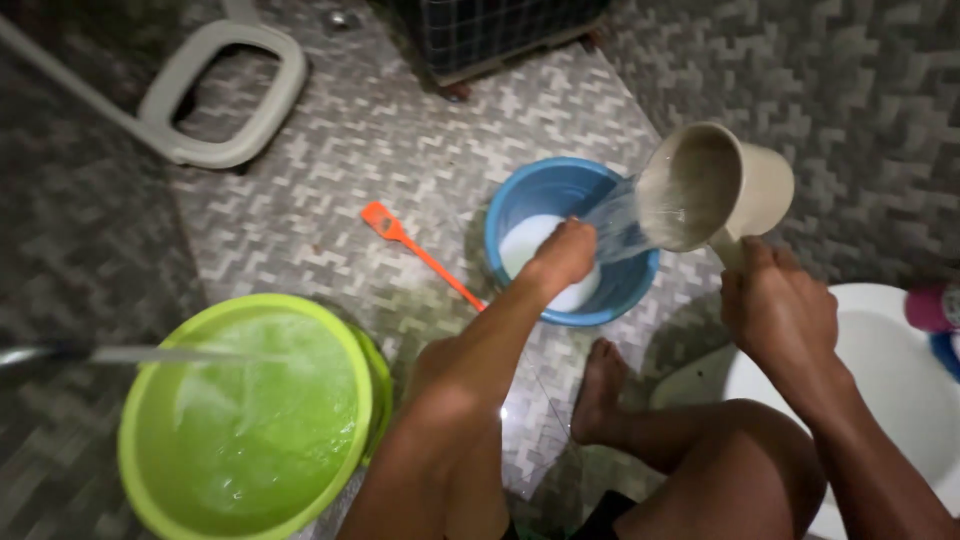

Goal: Clean the bathroom floor and toilet area using water, soap, and a brush.

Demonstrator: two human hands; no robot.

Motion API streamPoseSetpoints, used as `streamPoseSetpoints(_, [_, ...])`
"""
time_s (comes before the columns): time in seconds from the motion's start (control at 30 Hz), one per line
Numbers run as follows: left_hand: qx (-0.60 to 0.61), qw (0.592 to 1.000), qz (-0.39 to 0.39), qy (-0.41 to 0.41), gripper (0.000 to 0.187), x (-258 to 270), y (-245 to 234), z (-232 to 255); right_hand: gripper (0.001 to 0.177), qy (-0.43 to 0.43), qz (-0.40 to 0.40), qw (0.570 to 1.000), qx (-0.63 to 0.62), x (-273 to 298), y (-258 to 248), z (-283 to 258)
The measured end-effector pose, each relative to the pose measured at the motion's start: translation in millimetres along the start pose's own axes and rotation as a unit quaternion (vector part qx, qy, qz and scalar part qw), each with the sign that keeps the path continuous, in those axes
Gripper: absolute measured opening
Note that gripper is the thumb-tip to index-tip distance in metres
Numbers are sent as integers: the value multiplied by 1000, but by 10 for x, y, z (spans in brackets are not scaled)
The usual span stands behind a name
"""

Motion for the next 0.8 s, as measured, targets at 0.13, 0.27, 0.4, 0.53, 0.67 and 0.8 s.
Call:
streamPoseSetpoints(0.13, [4, 999, -47, -7, 24, -159, 113, 42, 44, 14, 12, 998, 66, 18, 155, 89])
streamPoseSetpoints(0.27, [-37, 998, -46, -15, 23, -226, 256, 124, 52, -29, 48, 988, 145, 102, 264, -72])
streamPoseSetpoints(0.4, [-54, 996, -68, -33, 26, -139, 182, 164, 73, -65, 33, 984, 164, 113, 335, -306])
streamPoseSetpoints(0.53, [-56, 989, -87, -107, 29, -58, 88, -107, 73, -98, 16, 984, 149, 49, 423, -488])
streamPoseSetpoints(0.67, [-70, 986, -70, -131, 28, 125, -151, -396, 65, -110, -52, 984, 127, -123, 672, -655])
streamPoseSetpoints(0.8, [-90, 987, -11, -132, 25, 266, -252, -697, 34, -160, -138, 974, 86, -338, 1680, -700])
Point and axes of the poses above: each hand's wrist, its own x-axis away from the middle knuckle, its own y-axis out of the palm, z = x × y, the point moved 7 cm from there along -x, towards the middle knuckle, and after that the axes turned 4 degrees about -x, right-handed, at the moved point
